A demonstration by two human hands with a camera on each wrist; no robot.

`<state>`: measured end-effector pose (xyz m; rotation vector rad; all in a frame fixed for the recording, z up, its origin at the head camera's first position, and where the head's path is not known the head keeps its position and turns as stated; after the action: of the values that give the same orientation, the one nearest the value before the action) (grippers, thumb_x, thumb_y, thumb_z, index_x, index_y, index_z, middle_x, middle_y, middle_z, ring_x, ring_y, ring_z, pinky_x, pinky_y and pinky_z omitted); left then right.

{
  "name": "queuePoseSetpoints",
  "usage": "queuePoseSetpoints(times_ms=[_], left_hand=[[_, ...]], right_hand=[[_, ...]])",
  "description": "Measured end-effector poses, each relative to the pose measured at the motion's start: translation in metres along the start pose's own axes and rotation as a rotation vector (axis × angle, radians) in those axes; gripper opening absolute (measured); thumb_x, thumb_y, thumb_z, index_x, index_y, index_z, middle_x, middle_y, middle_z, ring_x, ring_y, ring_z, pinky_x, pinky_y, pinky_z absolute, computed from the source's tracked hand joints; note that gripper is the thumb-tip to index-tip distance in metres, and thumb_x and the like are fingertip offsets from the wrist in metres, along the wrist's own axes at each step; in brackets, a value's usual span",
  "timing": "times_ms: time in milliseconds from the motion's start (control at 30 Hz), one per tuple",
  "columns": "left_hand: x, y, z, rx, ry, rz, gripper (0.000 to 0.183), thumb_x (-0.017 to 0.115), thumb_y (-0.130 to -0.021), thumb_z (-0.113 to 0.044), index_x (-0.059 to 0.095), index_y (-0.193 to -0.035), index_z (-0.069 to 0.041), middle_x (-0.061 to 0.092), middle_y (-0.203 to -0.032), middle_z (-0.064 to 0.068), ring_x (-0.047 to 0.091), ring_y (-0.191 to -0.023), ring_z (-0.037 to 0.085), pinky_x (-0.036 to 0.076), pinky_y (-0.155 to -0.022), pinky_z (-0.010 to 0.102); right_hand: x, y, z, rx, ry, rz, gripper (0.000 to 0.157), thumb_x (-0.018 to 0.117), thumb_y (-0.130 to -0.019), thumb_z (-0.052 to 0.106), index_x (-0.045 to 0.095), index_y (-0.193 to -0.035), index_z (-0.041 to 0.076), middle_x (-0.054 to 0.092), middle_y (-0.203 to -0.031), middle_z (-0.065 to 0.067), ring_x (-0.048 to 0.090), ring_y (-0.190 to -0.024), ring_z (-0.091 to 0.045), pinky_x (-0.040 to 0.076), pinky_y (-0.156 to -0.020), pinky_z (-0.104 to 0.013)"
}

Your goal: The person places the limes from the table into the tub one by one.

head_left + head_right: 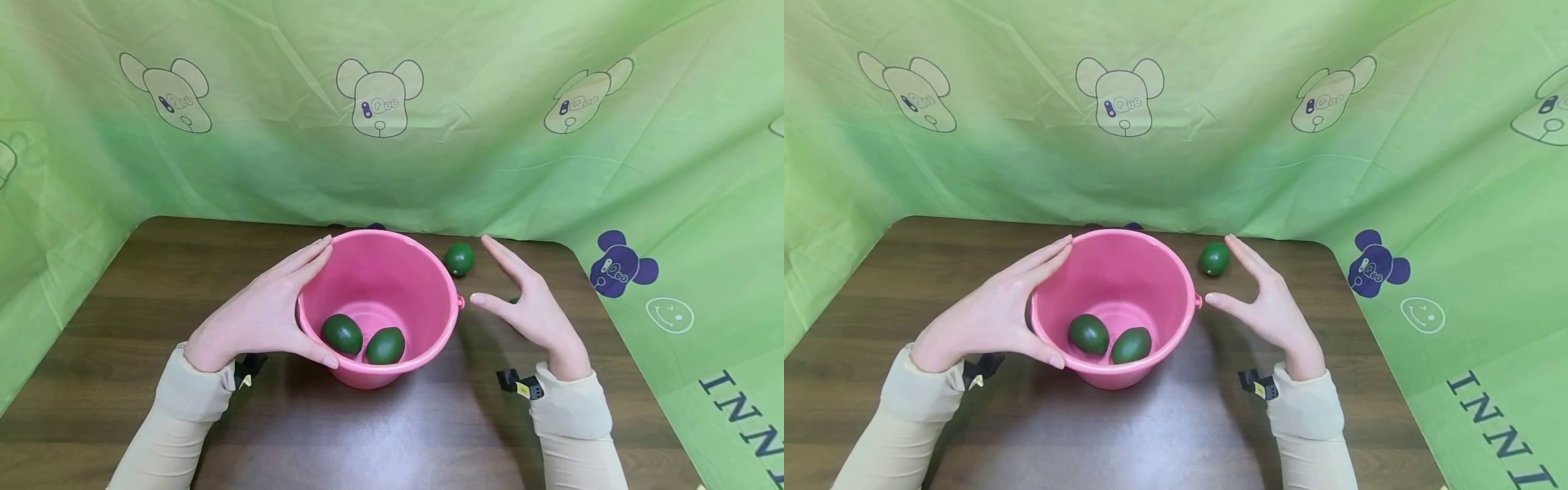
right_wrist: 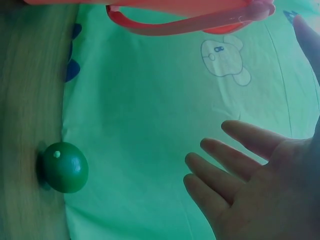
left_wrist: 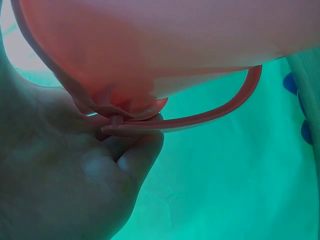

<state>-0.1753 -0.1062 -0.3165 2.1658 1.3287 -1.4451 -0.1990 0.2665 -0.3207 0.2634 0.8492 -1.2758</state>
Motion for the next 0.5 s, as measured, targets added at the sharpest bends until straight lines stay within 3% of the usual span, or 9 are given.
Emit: queuePoseSetpoints(times_ms=[267, 500], left_hand=[[0.000, 0.000, 0.000, -0.004, -0.003, 0.004, 0.142, 0.076, -0.055, -0.087, 0.024, -0.162, -0.008, 0.009, -0.168, -0.008, 0.014, -0.152, 0.013, 0.032, -0.115, 0.041], [0.000, 0.000, -0.001, -0.001, 0.001, 0.002, 0.142, 0.076, -0.056, -0.087, 0.024, -0.162, -0.008, 0.009, -0.168, -0.008, 0.015, -0.151, 0.012, 0.032, -0.115, 0.041]], right_hand=[[-0.003, 0.000, -0.010, 0.044, 0.025, -0.025, 0.084, 0.084, -0.086, 0.019, 0.040, -0.158, 0.030, 0.035, -0.161, 0.001, 0.029, -0.148, -0.019, 0.025, -0.117, -0.052], [-0.005, 0.000, -0.013, 0.057, 0.031, -0.029, 0.082, 0.083, -0.087, 0.020, 0.041, -0.157, 0.029, 0.037, -0.160, -0.001, 0.030, -0.147, -0.021, 0.026, -0.116, -0.055]])
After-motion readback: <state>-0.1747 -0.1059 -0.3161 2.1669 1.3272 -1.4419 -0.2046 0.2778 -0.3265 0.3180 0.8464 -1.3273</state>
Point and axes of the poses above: each hand's wrist, its own y-axis away from the middle knuckle, its own x-axis out of the palm, z = x × y, the point moved 5 cm from there along -y, towards the middle knuckle
